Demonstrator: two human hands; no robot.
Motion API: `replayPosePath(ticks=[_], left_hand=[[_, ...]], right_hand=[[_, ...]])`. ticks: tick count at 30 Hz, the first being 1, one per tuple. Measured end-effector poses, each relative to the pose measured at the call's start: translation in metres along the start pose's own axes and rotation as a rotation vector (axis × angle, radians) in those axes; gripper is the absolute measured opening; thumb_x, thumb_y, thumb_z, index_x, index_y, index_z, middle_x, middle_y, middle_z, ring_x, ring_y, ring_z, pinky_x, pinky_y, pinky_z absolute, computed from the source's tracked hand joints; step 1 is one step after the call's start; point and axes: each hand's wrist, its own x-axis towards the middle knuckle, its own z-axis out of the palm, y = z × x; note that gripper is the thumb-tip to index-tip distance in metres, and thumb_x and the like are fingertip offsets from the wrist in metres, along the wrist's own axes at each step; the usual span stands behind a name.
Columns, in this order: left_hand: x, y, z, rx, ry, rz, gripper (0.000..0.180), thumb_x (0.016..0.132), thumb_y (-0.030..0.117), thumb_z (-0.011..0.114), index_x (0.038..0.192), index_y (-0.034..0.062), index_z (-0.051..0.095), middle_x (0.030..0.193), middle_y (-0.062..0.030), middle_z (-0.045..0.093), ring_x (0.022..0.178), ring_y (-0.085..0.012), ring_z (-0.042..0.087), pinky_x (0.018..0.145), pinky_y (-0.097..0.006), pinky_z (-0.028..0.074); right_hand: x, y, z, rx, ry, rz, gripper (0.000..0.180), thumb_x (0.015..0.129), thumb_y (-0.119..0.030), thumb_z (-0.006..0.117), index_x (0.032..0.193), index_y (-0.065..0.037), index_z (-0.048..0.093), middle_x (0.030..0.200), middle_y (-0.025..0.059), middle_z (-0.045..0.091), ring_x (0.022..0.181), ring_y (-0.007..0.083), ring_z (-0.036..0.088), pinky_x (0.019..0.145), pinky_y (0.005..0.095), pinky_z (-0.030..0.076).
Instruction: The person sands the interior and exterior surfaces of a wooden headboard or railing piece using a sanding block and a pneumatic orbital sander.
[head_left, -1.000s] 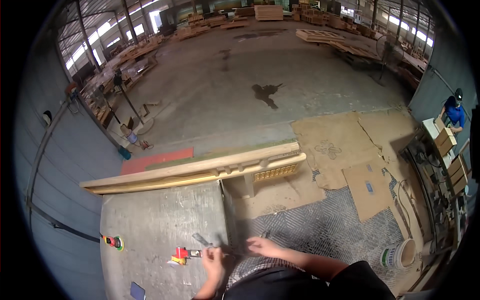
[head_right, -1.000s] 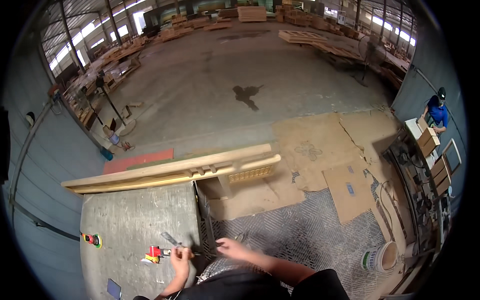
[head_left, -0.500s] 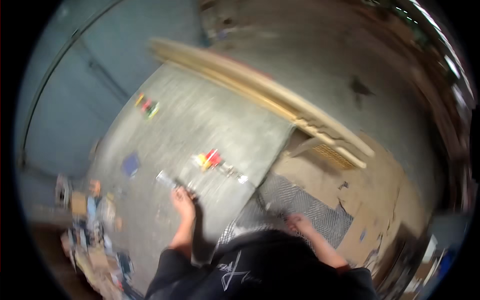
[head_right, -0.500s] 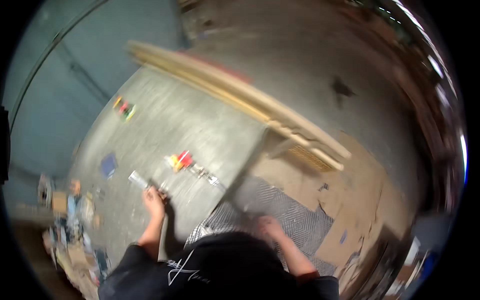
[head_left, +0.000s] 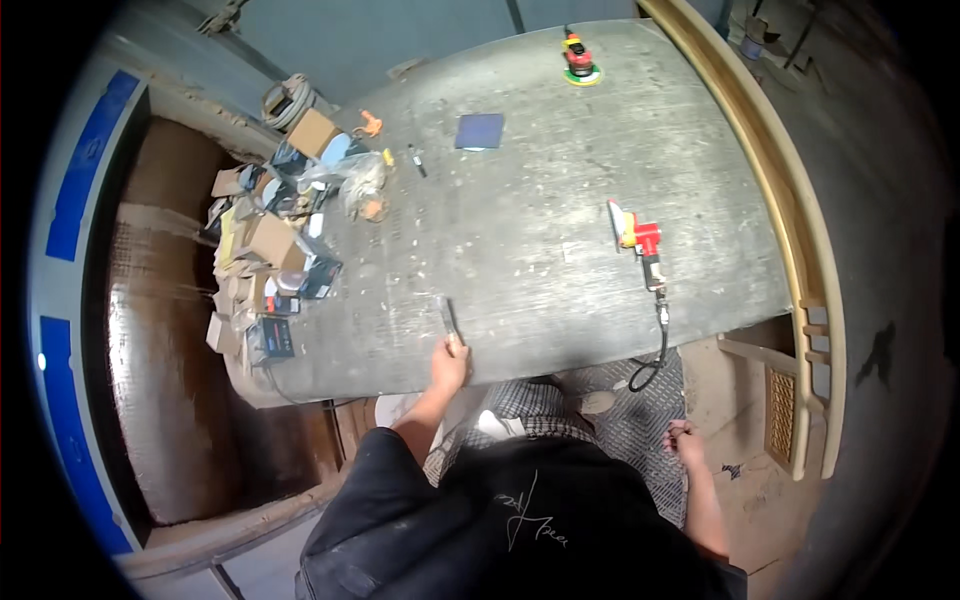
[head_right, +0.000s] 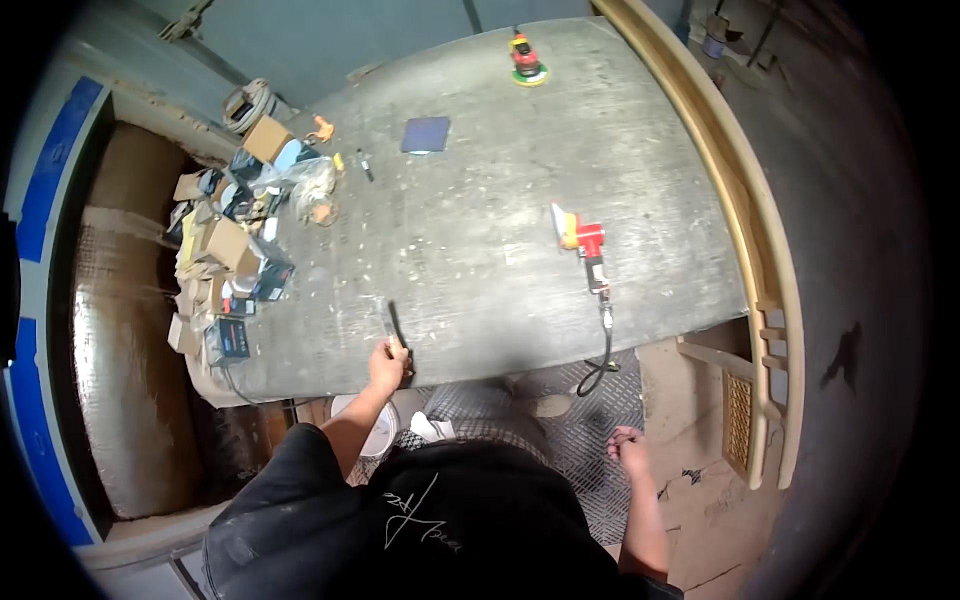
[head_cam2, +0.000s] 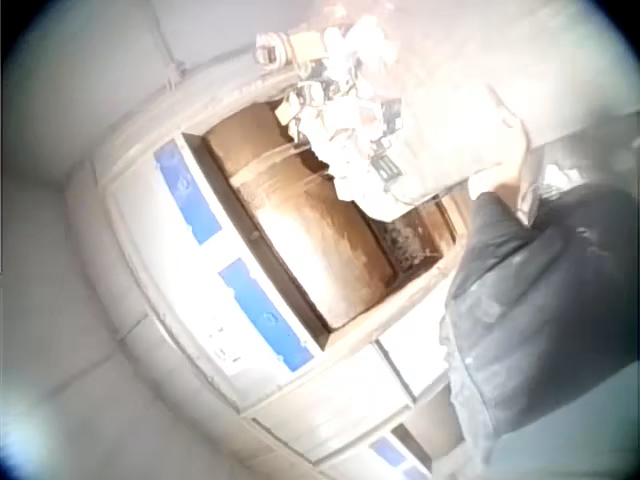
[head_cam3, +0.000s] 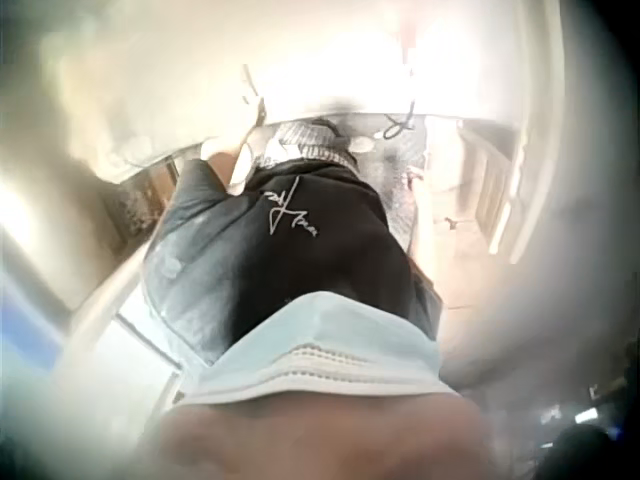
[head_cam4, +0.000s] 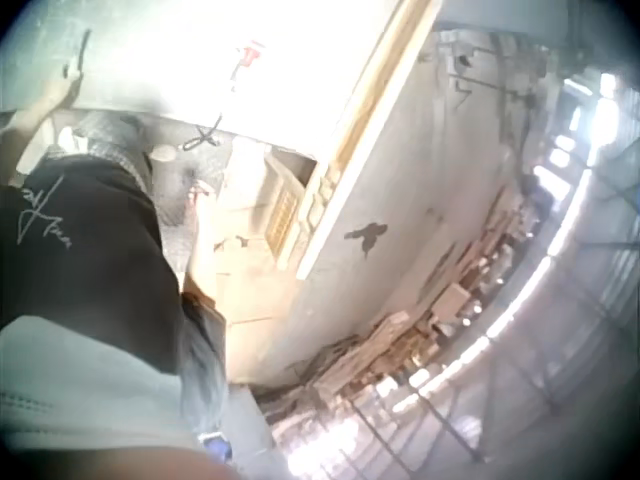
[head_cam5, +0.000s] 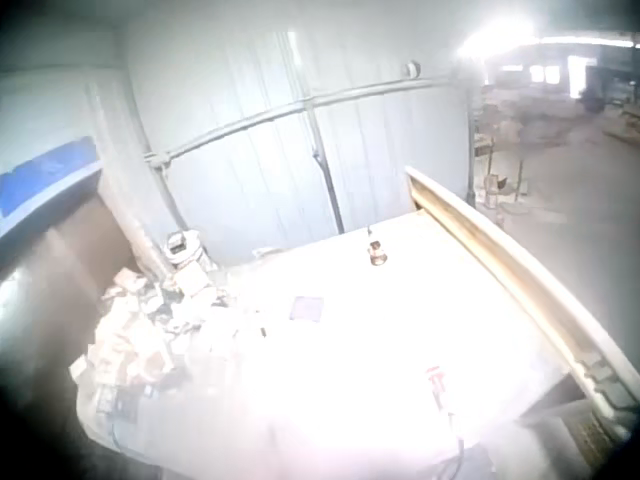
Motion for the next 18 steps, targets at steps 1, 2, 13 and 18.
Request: replayPosePath(ticks=[1, 2, 13, 18], left_hand=[[0.000, -0.001, 0.000, 0.013, 0.019, 0.013, 0.038, 0.086, 0.018, 0.074, 0.116, 0.0002, 0.059, 0.093, -0.0173, 0.070, 0.085, -0.0298, 0.069, 0.079, -0.043, 0.055], [0.003, -0.002, -0.005, -0.025, 0.009, -0.035, 0.036, 0.086, 0.018, 0.073, 0.115, 0.0003, 0.060, 0.090, -0.0161, 0.070, 0.079, -0.0277, 0.069, 0.072, -0.041, 0.056], [0.143, 0.032, -0.077, -0.396, 0.151, -0.173, 0.015, 0.096, 0.013, 0.063, 0.096, 0.0001, 0.055, 0.077, -0.0077, 0.059, 0.061, -0.0172, 0.061, 0.052, -0.034, 0.057], [0.214, 0.016, -0.155, -0.500, 0.152, -0.124, 0.029, 0.100, 0.030, 0.061, 0.095, 0.0016, 0.058, 0.073, -0.0049, 0.059, 0.059, -0.0150, 0.063, 0.048, -0.032, 0.052]], right_hand=[[0.004, -0.001, 0.001, -0.008, -0.008, 0.002, 0.013, 0.099, -0.006, 0.054, 0.108, -0.002, 0.061, 0.081, 0.0074, 0.068, 0.060, 0.0129, 0.063, 0.050, 0.0260, 0.051], [0.007, -0.001, 0.006, -0.003, 0.002, -0.022, 0.013, 0.099, -0.006, 0.053, 0.108, -0.002, 0.061, 0.081, 0.0074, 0.067, 0.060, 0.0130, 0.062, 0.050, 0.0263, 0.051], [-0.019, 0.040, 0.061, -0.205, 0.024, -0.021, 0.023, 0.090, 0.000, 0.046, 0.106, -0.001, 0.063, 0.083, 0.0121, 0.068, 0.064, 0.0182, 0.063, 0.053, 0.0319, 0.052], [-0.055, -0.031, 0.166, -0.717, 0.076, 0.003, 0.018, 0.087, -0.002, 0.061, 0.104, -0.002, 0.065, 0.091, 0.0056, 0.070, 0.083, 0.0162, 0.064, 0.078, 0.0274, 0.052]])
